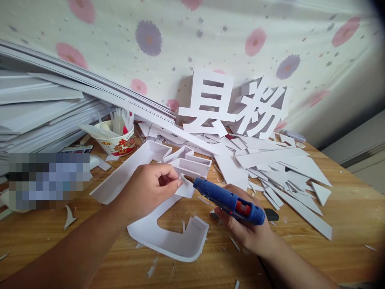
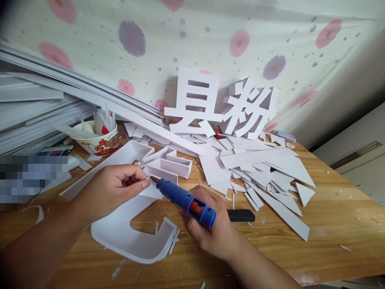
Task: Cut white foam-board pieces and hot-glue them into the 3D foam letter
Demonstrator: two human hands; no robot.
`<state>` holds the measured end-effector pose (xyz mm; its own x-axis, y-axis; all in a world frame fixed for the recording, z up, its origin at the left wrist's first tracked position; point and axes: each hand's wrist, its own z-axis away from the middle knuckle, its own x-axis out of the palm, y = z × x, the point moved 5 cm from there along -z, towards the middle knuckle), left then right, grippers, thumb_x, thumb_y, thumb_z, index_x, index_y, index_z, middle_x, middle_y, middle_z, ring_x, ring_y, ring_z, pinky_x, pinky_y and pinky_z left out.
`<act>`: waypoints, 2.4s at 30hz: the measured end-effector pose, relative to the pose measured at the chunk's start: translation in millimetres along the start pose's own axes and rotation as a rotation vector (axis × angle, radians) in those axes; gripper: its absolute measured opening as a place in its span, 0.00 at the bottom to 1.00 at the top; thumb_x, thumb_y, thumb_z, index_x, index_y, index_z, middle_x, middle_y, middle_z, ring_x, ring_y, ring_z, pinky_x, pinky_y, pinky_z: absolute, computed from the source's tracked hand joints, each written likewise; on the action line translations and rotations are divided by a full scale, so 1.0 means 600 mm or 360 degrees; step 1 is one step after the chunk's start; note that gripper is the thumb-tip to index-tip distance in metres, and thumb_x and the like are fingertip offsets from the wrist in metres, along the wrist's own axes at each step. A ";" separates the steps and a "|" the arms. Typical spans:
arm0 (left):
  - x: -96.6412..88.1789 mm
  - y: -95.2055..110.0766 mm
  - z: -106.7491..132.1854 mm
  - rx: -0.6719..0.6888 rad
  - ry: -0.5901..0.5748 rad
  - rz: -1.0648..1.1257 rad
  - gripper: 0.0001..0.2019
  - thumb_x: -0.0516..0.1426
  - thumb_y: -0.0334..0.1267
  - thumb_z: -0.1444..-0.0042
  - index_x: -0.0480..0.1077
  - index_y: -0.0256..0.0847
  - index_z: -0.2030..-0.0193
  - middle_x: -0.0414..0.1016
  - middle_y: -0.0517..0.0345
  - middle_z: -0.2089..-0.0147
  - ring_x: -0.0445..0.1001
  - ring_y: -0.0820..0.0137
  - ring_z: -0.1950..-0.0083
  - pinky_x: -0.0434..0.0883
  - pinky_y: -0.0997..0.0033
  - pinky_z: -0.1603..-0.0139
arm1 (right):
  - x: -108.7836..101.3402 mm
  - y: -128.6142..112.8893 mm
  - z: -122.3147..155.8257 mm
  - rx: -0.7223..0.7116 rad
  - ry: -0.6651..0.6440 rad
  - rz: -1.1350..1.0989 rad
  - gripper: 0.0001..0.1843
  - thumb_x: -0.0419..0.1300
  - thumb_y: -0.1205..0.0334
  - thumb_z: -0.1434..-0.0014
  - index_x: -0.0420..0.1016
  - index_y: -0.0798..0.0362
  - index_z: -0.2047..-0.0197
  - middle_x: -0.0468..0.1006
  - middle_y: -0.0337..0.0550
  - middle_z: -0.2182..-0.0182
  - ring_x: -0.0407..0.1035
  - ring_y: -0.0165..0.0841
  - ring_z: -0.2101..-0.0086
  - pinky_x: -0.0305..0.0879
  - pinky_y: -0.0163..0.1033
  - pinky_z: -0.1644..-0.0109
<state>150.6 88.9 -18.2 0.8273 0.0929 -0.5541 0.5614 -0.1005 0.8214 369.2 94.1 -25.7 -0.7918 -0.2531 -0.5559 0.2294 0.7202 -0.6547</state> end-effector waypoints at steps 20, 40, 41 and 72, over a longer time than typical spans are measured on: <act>0.002 0.001 0.002 -0.0010 0.0052 -0.0048 0.11 0.59 0.43 0.50 0.70 0.39 0.77 0.64 0.65 0.80 0.60 0.78 0.77 0.57 0.78 0.78 | -0.007 -0.009 -0.005 -0.0082 0.0077 0.0042 0.08 0.59 0.73 0.43 0.67 0.51 0.64 0.71 0.38 0.72 0.68 0.30 0.72 0.66 0.35 0.68; 0.001 0.002 0.003 -0.0004 0.0039 -0.0020 0.10 0.59 0.42 0.50 0.70 0.39 0.78 0.65 0.66 0.79 0.60 0.78 0.77 0.58 0.79 0.77 | 0.008 0.008 0.005 -0.0006 -0.0016 0.0001 0.03 0.57 0.68 0.40 0.67 0.51 0.62 0.71 0.39 0.70 0.66 0.31 0.71 0.64 0.37 0.67; 0.000 0.002 0.003 0.0000 0.0041 -0.0018 0.11 0.59 0.42 0.50 0.70 0.39 0.78 0.64 0.66 0.80 0.60 0.78 0.77 0.58 0.79 0.77 | 0.008 0.007 0.005 0.0001 -0.0016 0.0008 0.03 0.57 0.68 0.40 0.67 0.51 0.62 0.71 0.40 0.70 0.66 0.31 0.71 0.64 0.37 0.67; -0.028 0.011 0.002 -0.0002 0.0143 -0.0019 0.12 0.59 0.44 0.50 0.70 0.39 0.77 0.63 0.64 0.79 0.59 0.76 0.77 0.56 0.77 0.79 | 0.001 0.010 0.002 -0.0016 0.0073 0.0132 0.04 0.58 0.65 0.40 0.64 0.50 0.65 0.69 0.39 0.74 0.62 0.31 0.75 0.60 0.37 0.72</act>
<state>140.4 85.3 -3.9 0.8153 0.1827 -0.5495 0.5712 -0.0976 0.8150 370.9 97.4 -30.5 -0.7954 -0.1628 -0.5839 0.2897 0.7440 -0.6021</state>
